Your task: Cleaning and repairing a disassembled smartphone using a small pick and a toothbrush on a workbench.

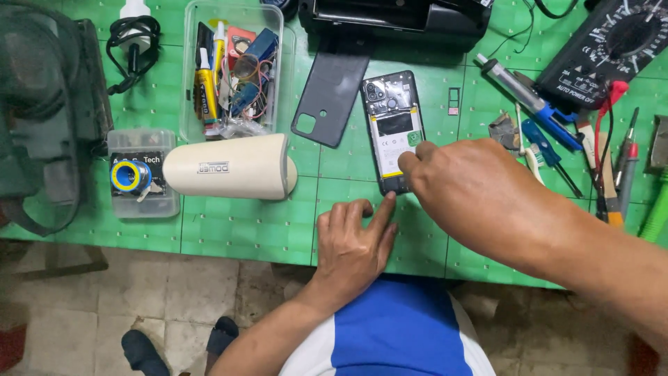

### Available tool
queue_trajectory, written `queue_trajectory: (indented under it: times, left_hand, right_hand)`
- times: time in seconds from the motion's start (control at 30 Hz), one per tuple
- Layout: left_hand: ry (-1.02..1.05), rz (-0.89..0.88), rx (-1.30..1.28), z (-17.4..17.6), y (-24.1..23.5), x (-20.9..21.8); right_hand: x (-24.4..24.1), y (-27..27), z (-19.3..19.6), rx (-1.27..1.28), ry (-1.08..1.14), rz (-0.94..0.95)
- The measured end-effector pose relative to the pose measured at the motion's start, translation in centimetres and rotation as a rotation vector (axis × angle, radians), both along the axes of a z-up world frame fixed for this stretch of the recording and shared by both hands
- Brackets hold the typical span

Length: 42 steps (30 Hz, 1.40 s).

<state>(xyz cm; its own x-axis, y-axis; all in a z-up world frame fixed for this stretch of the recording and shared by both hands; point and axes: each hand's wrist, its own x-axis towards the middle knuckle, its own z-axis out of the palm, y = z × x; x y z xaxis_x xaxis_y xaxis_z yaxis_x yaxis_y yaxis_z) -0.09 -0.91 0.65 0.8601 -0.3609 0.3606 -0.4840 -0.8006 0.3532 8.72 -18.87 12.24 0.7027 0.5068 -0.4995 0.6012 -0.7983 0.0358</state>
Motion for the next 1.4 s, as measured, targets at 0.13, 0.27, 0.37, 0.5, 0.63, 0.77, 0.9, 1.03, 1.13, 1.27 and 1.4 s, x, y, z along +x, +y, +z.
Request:
queue_trajectory:
  times: [0.13, 0.27, 0.37, 0.5, 0.63, 0.77, 0.9, 1.03, 1.13, 1.27, 1.4]
  left_hand:
    - [-0.008, -0.008, 0.004, -0.2, 0.0, -0.1]
    - [0.004, -0.003, 0.006, -0.2, 0.1, -0.1]
    - [0.000, -0.013, -0.017, 0.2, 0.2, 0.0]
    - [-0.110, 0.028, -0.223, 1.0, 1.4, -0.4]
    - [-0.278, 0.308, -0.335, -2.2, 5.0, -0.7]
    - [-0.272, 0.578, -0.435, -2.6, 8.0, 1.4]
    - [-0.086, 0.463, -0.412, -1.6, 8.8, 3.2]
    - [-0.070, 0.524, -0.204, -2.5, 9.4, 3.6]
    - [-0.115, 0.553, -0.142, -1.8, 10.5, 4.2]
    - [-0.168, 0.612, -0.171, -1.7, 13.2, 4.9]
    - [-0.202, 0.623, -0.152, -2.3, 14.9, 5.0]
  right_hand:
    - [-0.4, -0.1, -0.7, -0.109, -0.177, 0.085]
    - [-0.3, 0.2, 0.1, -0.020, -0.066, 0.041]
    - [-0.4, -0.1, -0.5, -0.048, -0.082, 0.068]
    - [-0.1, 0.2, -1.1, -0.010, -0.134, -0.056]
    - [0.3, 0.7, 0.7, -0.059, -0.057, -0.116]
    - [0.4, 0.5, 0.4, -0.099, -0.061, -0.106]
    - [0.5, 0.9, 0.7, -0.127, -0.032, -0.146]
    - [0.5, 0.6, 0.4, -0.145, -0.048, -0.130]
    - [0.5, 0.5, 0.3, -0.150, -0.027, -0.131]
    - [0.4, 0.4, 0.3, -0.132, -0.084, -0.086]
    - [0.5, 0.6, 0.9, -0.104, -0.014, -0.050]
